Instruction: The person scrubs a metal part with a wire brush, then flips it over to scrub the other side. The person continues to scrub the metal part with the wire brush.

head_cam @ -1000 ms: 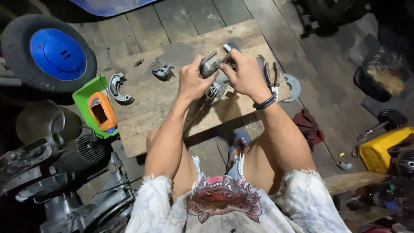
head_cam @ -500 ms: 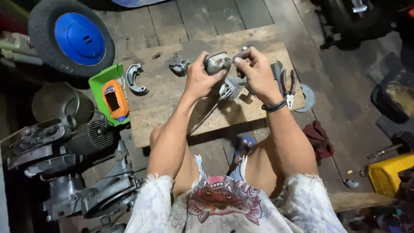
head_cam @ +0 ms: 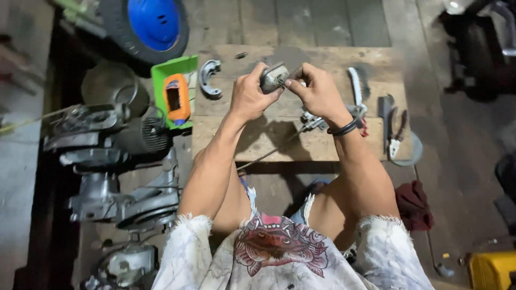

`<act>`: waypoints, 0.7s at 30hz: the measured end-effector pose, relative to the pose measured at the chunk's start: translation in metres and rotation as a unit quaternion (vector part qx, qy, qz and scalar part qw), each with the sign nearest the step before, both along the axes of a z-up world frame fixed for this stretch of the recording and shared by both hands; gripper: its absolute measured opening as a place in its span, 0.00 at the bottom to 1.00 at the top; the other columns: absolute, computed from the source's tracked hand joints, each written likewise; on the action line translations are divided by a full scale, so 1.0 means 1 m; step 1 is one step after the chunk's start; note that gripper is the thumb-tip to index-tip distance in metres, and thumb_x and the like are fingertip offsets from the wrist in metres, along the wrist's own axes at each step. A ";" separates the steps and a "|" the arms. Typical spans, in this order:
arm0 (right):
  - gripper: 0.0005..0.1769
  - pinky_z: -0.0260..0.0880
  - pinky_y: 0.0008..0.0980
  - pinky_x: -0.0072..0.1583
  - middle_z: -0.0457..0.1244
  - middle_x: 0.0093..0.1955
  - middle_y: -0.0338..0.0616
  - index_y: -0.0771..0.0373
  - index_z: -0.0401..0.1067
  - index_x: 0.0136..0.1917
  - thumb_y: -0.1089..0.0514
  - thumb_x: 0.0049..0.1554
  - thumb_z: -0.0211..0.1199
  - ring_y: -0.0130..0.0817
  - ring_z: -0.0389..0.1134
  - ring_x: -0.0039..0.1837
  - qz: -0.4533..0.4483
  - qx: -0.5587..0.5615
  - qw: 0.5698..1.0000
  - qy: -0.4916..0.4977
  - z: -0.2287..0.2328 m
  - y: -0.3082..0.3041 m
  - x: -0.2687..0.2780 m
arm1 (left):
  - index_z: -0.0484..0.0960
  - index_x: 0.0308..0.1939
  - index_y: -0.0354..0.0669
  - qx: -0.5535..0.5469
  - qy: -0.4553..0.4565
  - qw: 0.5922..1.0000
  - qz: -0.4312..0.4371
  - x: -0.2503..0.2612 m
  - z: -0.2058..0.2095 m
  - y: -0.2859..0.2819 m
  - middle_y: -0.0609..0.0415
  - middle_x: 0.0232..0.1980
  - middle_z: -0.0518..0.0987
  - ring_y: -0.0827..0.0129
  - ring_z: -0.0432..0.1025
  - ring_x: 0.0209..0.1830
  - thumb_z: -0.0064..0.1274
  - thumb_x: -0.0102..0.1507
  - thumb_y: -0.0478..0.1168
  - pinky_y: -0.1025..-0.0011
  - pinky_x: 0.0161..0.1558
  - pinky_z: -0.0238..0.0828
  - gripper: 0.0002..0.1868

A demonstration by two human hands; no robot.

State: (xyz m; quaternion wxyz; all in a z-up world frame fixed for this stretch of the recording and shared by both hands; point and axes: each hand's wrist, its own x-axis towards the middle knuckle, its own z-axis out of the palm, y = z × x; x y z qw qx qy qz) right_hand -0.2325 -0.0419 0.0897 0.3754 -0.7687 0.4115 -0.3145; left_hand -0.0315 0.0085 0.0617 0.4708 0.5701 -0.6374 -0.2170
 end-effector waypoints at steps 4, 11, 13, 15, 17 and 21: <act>0.09 0.65 0.49 0.44 0.65 0.31 0.52 0.62 0.73 0.50 0.54 0.67 0.63 0.56 0.67 0.37 0.051 -0.146 0.980 0.126 -0.002 0.006 0.027 | 0.74 0.40 0.54 0.040 -0.091 0.994 0.031 0.030 0.000 0.014 0.48 0.29 0.80 0.46 0.79 0.34 0.65 0.53 0.51 0.53 0.36 0.70 0.19; 0.05 0.60 0.44 0.52 0.63 0.35 0.40 0.55 0.69 0.50 0.55 0.62 0.63 0.42 0.69 0.43 -0.062 -0.358 0.908 0.207 -0.049 -0.014 0.039 | 0.73 0.40 0.55 0.046 -0.081 0.994 0.056 0.053 0.000 0.022 0.47 0.28 0.80 0.45 0.79 0.35 0.64 0.51 0.55 0.54 0.37 0.71 0.21; 0.05 0.63 0.44 0.49 0.68 0.39 0.44 0.58 0.72 0.52 0.56 0.67 0.63 0.47 0.72 0.44 -0.063 -0.281 0.953 0.095 -0.039 -0.017 0.040 | 0.73 0.40 0.56 0.025 -0.050 0.996 0.067 0.056 0.004 0.020 0.48 0.27 0.79 0.45 0.79 0.35 0.65 0.52 0.55 0.57 0.36 0.71 0.21; 0.04 0.65 0.32 0.44 0.63 0.35 0.45 0.64 0.71 0.52 0.61 0.68 0.62 0.32 0.66 0.38 -0.019 -0.042 0.992 -0.114 -0.010 0.000 0.038 | 0.74 0.39 0.54 -0.004 -0.013 0.998 0.068 0.057 -0.003 0.021 0.47 0.26 0.78 0.46 0.79 0.31 0.67 0.51 0.51 0.58 0.34 0.70 0.20; 0.04 0.65 0.31 0.44 0.60 0.35 0.44 0.66 0.71 0.52 0.62 0.68 0.62 0.30 0.64 0.38 -0.009 -0.002 0.989 -0.147 -0.008 0.006 0.043 | 0.74 0.39 0.53 -0.013 -0.014 0.997 0.070 0.059 0.000 0.020 0.45 0.26 0.78 0.44 0.78 0.31 0.68 0.51 0.51 0.57 0.33 0.70 0.20; 0.05 0.66 0.30 0.44 0.60 0.34 0.44 0.67 0.71 0.52 0.62 0.67 0.61 0.31 0.64 0.38 0.035 0.081 0.975 -0.206 -0.020 0.004 0.050 | 0.75 0.41 0.53 -0.021 0.027 0.997 0.068 0.062 0.006 0.022 0.44 0.28 0.79 0.45 0.79 0.32 0.69 0.51 0.48 0.60 0.34 0.72 0.20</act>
